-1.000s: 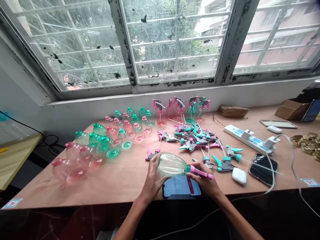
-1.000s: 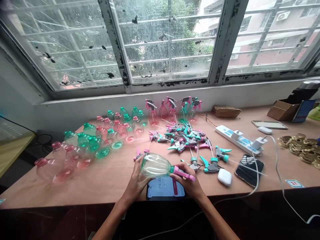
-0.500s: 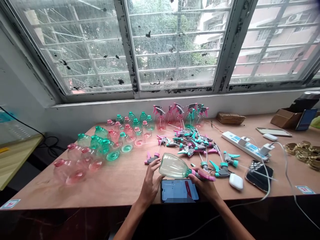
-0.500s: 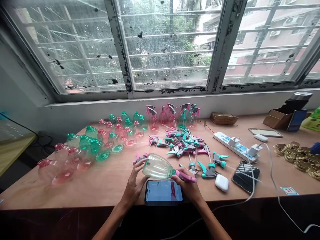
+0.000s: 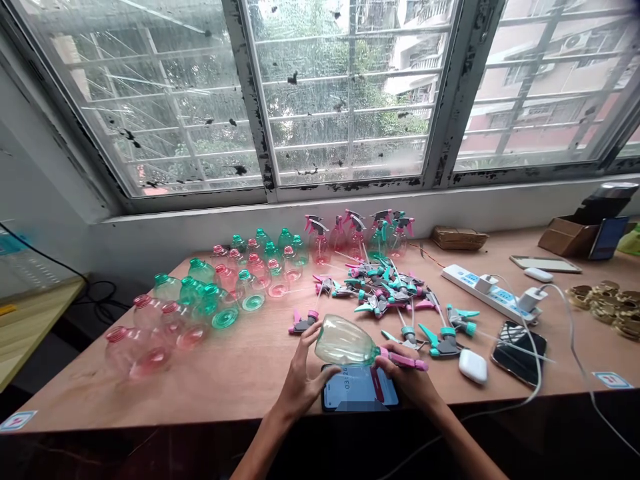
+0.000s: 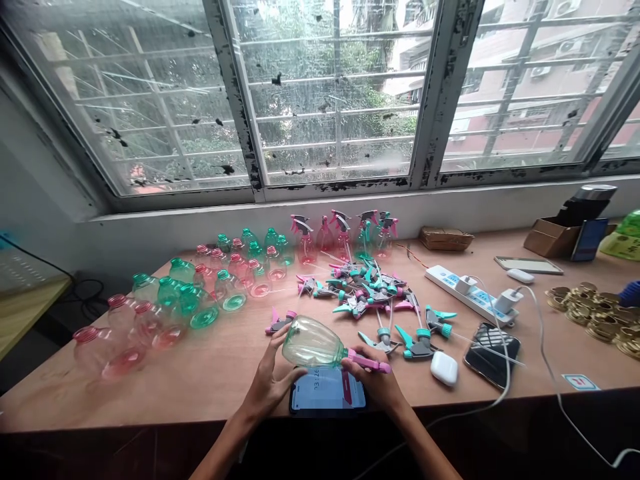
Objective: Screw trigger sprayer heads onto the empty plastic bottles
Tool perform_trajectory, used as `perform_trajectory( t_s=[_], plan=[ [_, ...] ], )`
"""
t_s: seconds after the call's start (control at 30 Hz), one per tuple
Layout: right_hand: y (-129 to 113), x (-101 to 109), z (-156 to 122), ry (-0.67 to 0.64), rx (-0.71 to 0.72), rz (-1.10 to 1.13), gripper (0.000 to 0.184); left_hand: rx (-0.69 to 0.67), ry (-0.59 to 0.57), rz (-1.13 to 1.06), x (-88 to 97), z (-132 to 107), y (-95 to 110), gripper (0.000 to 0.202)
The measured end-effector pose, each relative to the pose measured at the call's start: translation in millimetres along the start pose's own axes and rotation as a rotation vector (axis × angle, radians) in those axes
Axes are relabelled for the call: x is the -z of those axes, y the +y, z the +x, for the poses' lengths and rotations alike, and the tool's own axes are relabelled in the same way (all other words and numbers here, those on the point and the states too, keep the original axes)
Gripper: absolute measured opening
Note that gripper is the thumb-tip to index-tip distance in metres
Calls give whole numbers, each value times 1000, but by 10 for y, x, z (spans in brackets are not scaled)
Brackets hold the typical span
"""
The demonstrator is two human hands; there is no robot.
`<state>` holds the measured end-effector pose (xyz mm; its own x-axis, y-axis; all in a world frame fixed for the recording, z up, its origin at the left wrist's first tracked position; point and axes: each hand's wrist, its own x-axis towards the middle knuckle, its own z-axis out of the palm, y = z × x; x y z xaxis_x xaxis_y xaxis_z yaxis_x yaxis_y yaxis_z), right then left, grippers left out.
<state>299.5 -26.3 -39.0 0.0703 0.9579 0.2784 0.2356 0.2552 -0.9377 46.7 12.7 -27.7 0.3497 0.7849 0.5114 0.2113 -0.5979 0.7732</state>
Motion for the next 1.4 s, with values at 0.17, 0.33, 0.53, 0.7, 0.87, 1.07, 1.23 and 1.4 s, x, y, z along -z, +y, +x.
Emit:
perform_trajectory(
  t_s=[0.17, 0.33, 0.53, 0.7, 0.87, 1.07, 1.23, 1.4],
  plan=[
    [24, -23, -6, -2, -7, 18, 17, 1, -16, 13, -10, -11, -16, 37],
    [49, -4, -25, 29, -26, 40, 46, -34, 3, 76, -17, -19, -49, 40],
    [26, 1, 8, 10, -11, 41, 22, 25, -23, 29, 4, -29, 0, 40],
    [70, -3, -16, -19, -33, 72, 46, -9, -1, 34, -22, -8, -45, 32],
    [59, -8, -2, -14, -22, 80, 22, 25, -5, 38, -15, -20, -45, 59],
    [76, -23, 5, -59, 9, 45, 25, 66, 5, -7, -1, -10, -44, 39],
    [90, -15, 8, -39, 11, 37, 22, 52, 12, -27, 1, 6, -45, 51],
    [21, -47, -5, -22, 145, -55, 22, 115, -9, -144, 6, -25, -37, 72]
  ],
)
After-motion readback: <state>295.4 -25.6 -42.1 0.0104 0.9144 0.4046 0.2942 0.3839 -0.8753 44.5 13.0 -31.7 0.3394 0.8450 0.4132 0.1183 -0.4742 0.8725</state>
